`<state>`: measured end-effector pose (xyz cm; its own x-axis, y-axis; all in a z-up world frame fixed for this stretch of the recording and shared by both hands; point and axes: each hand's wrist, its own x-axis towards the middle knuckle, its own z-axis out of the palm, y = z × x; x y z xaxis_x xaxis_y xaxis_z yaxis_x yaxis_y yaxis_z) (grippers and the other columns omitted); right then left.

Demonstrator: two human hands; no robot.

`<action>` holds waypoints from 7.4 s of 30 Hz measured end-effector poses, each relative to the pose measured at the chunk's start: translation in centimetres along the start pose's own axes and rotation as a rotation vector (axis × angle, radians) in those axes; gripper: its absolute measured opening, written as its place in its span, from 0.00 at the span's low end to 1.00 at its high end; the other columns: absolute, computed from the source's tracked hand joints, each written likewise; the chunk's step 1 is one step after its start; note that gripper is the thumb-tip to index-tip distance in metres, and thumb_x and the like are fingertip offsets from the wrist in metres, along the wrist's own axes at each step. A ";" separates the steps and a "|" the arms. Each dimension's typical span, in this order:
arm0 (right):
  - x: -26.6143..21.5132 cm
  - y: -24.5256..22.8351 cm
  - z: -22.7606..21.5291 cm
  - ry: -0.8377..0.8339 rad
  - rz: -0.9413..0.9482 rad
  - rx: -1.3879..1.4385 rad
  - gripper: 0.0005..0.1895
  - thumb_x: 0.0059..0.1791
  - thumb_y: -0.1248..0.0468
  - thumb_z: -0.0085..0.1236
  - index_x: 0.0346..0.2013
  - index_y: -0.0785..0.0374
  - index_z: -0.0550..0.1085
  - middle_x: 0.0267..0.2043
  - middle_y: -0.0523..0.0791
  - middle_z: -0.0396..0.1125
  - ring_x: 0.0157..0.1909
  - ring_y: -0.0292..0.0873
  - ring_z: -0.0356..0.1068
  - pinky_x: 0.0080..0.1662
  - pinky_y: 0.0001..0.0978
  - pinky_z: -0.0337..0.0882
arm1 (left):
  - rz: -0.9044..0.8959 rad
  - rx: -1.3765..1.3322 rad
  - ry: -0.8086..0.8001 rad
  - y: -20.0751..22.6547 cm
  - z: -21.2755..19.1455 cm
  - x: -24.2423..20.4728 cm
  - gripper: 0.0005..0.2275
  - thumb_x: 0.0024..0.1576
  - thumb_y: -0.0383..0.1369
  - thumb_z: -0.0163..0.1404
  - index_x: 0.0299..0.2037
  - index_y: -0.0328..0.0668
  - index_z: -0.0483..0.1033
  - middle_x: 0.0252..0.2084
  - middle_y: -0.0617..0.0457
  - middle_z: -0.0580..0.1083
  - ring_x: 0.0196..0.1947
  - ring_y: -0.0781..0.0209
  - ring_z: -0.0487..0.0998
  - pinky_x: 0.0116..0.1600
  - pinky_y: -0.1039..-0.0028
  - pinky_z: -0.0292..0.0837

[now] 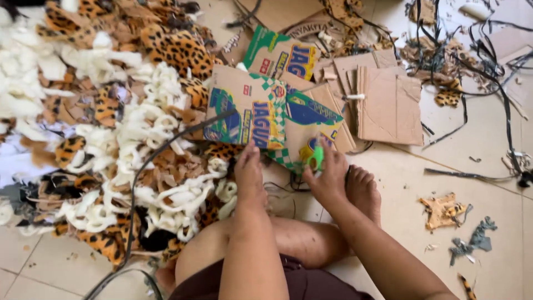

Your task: The person assembles a base for a plush item by stuffing white fibrous material into a fabric shell and then taping cardboard pieces around it with black tape.

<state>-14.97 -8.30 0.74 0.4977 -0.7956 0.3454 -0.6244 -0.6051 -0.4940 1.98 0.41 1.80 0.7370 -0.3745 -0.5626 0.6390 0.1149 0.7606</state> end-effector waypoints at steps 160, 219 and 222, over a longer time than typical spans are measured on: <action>-2.6 -32.3 11.2 -1.140 -0.720 -0.339 0.22 0.47 0.51 0.56 0.45 0.64 0.81 0.45 0.58 0.76 0.54 0.65 0.73 0.56 0.57 0.73 | -0.289 1.442 0.349 9.9 -39.4 -23.4 0.52 0.53 0.75 0.32 0.79 0.50 0.29 0.80 0.41 0.25 0.78 0.37 0.23 0.74 0.42 0.24; 3.3 -26.3 3.6 -0.777 -0.192 0.471 0.15 0.57 0.55 0.46 0.41 0.57 0.79 0.35 0.41 0.76 0.34 0.37 0.75 0.34 0.36 0.70 | -0.149 1.520 0.309 12.5 -26.9 -14.8 0.26 0.68 0.53 0.29 0.52 0.44 0.76 0.47 0.47 0.75 0.47 0.46 0.78 0.44 0.55 0.78; 8.5 -25.5 6.2 -0.477 -0.057 0.465 0.09 0.57 0.66 0.47 0.45 0.61 0.76 0.40 0.45 0.71 0.26 0.33 0.58 0.27 0.23 0.61 | 0.642 1.540 0.517 14.7 -25.1 -11.7 0.19 0.67 0.47 0.41 0.49 0.39 0.77 0.48 0.42 0.77 0.46 0.43 0.78 0.44 0.55 0.76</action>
<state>8.92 0.58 11.30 0.8007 -0.5975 0.0427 -0.3182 -0.4847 -0.8147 8.30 29.60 11.43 0.9516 -0.2819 0.1223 -0.3061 -0.9039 0.2987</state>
